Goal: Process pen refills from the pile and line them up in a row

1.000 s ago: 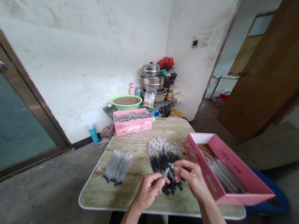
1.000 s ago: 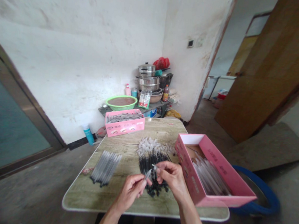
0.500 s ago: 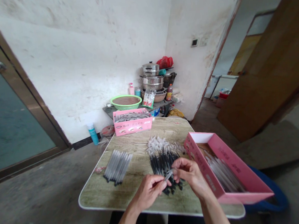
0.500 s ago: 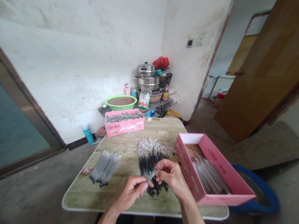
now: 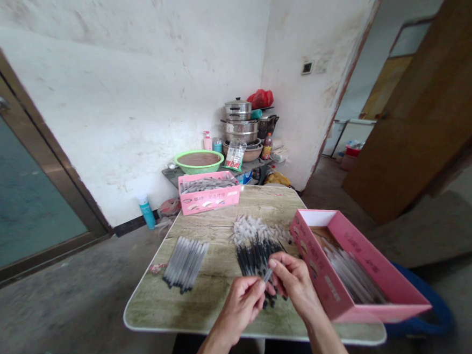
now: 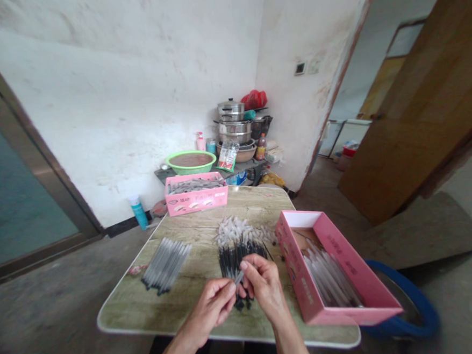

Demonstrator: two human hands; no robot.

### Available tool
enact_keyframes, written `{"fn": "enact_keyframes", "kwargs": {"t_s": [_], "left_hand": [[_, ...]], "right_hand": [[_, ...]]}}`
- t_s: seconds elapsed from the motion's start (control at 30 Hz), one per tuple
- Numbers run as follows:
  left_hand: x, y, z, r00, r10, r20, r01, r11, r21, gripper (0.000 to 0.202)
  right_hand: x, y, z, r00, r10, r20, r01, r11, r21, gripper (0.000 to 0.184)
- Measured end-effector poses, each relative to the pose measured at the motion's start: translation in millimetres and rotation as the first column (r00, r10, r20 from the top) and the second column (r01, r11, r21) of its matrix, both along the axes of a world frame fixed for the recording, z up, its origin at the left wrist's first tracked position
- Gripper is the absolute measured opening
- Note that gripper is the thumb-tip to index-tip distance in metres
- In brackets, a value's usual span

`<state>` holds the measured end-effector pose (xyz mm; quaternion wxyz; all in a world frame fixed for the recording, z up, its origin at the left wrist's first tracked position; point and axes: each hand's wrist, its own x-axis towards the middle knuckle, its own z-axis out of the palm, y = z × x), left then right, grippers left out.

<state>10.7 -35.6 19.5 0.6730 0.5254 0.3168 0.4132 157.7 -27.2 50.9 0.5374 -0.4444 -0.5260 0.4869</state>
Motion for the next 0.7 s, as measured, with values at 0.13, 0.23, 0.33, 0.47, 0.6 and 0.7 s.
{"fn": "enact_keyframes", "kwargs": {"t_s": [0.13,0.23,0.33,0.47,0.6,0.7], "left_hand": [[3.6,-2.0,-0.1,1.0,0.011,-0.008,-0.011,0.999,-0.035,0.044],[5.4,-2.3,-3.1,0.992,0.085,-0.09,-0.08,0.995,0.064,0.044],[6.5,-2.6,-6.1,0.963,0.185,-0.196,-0.145,0.968,0.205,0.043],[6.7,-3.3,-8.2,0.972,0.165,-0.169,-0.136,0.976,0.17,0.043],[5.4,-0.6,-9.8,0.997,0.035,-0.075,-0.034,0.999,0.009,0.044],[3.5,6.0,-12.0,0.997,0.008,-0.074,-0.009,1.0,-0.009,0.044]], "right_hand": [[1.3,-0.2,-1.0,0.999,-0.003,0.054,0.002,1.0,0.013,0.028],[3.7,0.0,-2.1,0.995,-0.01,0.094,0.01,1.0,0.001,0.028],[4.0,-0.9,-2.9,0.993,-0.025,0.118,0.024,1.0,0.006,0.028],[3.1,-3.1,-5.6,0.996,-0.016,0.083,0.017,1.0,-0.012,0.029],[3.0,-2.0,-8.8,0.999,0.023,0.048,-0.02,0.998,-0.062,0.032],[3.4,1.6,-9.1,1.0,0.008,0.001,-0.008,0.997,-0.075,0.033]]}}
